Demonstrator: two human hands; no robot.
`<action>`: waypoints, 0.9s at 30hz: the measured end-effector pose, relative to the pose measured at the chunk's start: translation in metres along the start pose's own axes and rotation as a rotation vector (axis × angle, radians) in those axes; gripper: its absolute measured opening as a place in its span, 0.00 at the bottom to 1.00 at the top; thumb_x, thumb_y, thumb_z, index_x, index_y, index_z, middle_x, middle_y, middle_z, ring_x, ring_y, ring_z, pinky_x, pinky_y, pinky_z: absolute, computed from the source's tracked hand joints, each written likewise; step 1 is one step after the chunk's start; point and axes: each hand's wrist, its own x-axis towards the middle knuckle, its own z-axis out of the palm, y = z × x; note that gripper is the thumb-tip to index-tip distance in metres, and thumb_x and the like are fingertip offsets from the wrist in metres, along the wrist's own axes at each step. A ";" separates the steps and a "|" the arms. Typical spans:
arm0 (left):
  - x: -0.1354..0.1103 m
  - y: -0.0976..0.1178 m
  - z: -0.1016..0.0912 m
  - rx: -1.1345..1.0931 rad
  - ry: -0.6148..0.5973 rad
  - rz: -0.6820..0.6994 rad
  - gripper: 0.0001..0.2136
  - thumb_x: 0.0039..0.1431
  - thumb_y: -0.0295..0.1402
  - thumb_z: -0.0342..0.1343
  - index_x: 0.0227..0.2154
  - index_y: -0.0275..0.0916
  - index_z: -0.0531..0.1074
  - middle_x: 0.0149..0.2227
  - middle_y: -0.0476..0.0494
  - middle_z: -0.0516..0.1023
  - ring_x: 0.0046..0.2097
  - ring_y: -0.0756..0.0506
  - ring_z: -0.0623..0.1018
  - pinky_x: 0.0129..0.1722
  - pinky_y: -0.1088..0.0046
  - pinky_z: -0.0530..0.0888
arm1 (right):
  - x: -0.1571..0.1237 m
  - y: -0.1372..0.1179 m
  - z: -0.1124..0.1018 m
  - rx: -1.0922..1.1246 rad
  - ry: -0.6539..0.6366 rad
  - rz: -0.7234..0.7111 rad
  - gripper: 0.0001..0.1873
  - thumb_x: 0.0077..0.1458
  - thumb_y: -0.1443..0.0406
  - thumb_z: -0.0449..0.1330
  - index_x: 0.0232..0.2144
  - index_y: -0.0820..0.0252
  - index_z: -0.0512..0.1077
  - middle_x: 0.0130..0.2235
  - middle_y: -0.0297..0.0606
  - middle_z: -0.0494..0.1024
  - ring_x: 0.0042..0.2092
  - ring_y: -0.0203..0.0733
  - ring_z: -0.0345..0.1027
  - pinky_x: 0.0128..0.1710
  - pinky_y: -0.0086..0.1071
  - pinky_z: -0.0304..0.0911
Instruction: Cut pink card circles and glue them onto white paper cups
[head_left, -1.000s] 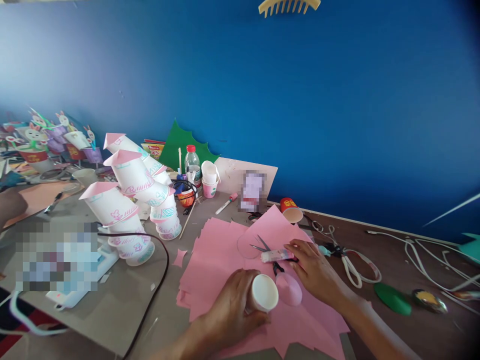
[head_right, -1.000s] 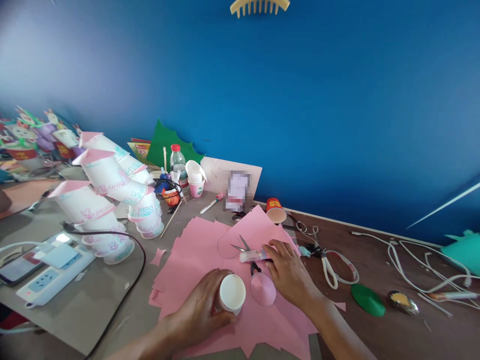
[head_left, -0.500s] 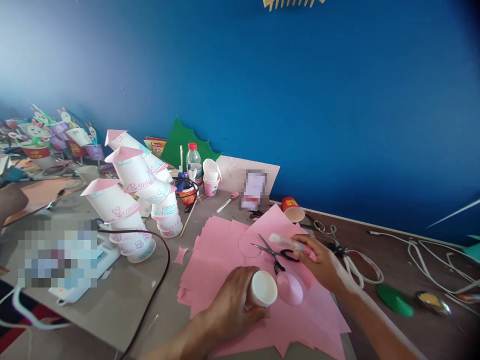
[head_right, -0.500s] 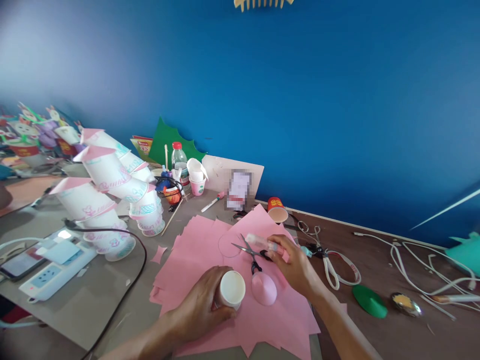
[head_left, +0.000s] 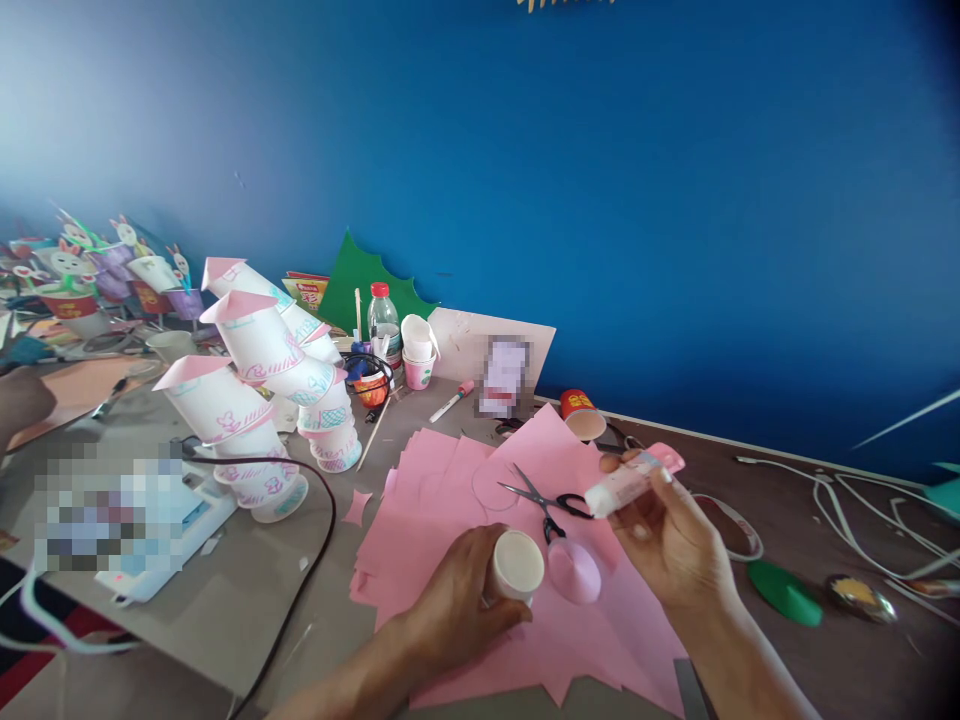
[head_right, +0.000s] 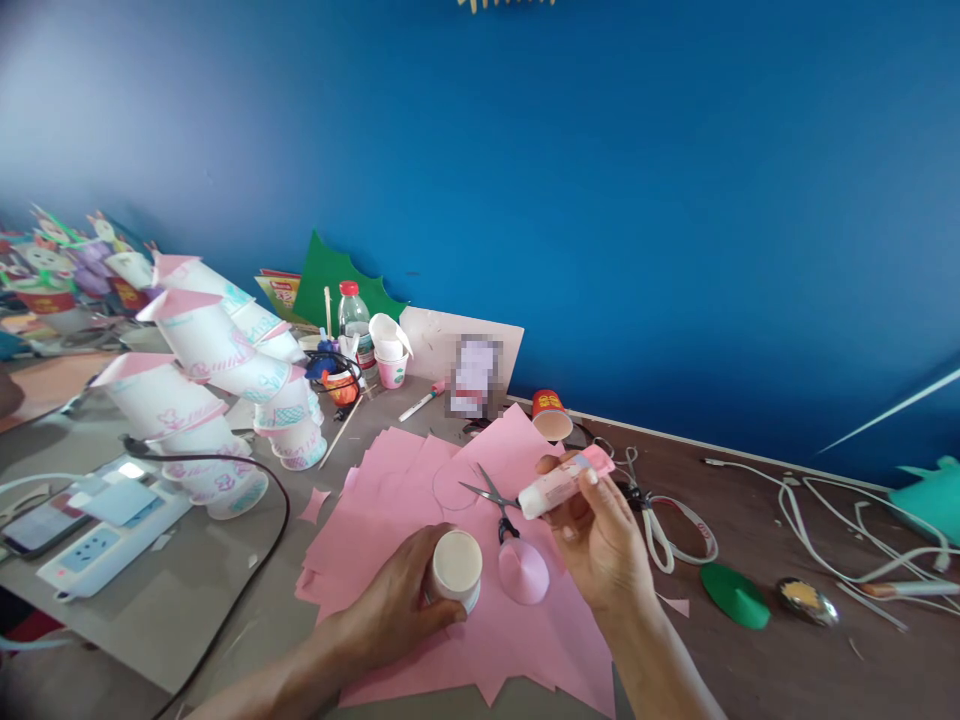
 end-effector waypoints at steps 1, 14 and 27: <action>0.000 0.000 0.000 -0.002 0.005 0.004 0.26 0.44 0.28 0.60 0.49 0.40 0.63 0.48 0.39 0.70 0.48 0.39 0.69 0.48 0.60 0.66 | -0.003 0.002 0.004 -0.024 -0.003 0.009 0.12 0.54 0.54 0.55 0.35 0.54 0.70 0.36 0.41 0.76 0.21 0.34 0.57 0.20 0.31 0.57; 0.000 0.001 0.000 0.019 0.013 0.056 0.21 0.45 0.29 0.60 0.44 0.40 0.65 0.43 0.42 0.72 0.43 0.41 0.69 0.43 0.66 0.66 | -0.034 0.015 0.038 -0.399 -0.257 -0.051 0.15 0.56 0.52 0.55 0.33 0.57 0.66 0.32 0.36 0.72 0.28 0.36 0.63 0.24 0.27 0.61; 0.002 -0.004 0.003 0.008 0.023 0.124 0.23 0.44 0.28 0.62 0.46 0.39 0.65 0.44 0.41 0.72 0.43 0.41 0.70 0.43 0.66 0.66 | -0.035 0.032 0.040 -0.662 -0.241 -0.142 0.09 0.57 0.57 0.55 0.34 0.57 0.63 0.30 0.35 0.75 0.27 0.37 0.66 0.25 0.28 0.62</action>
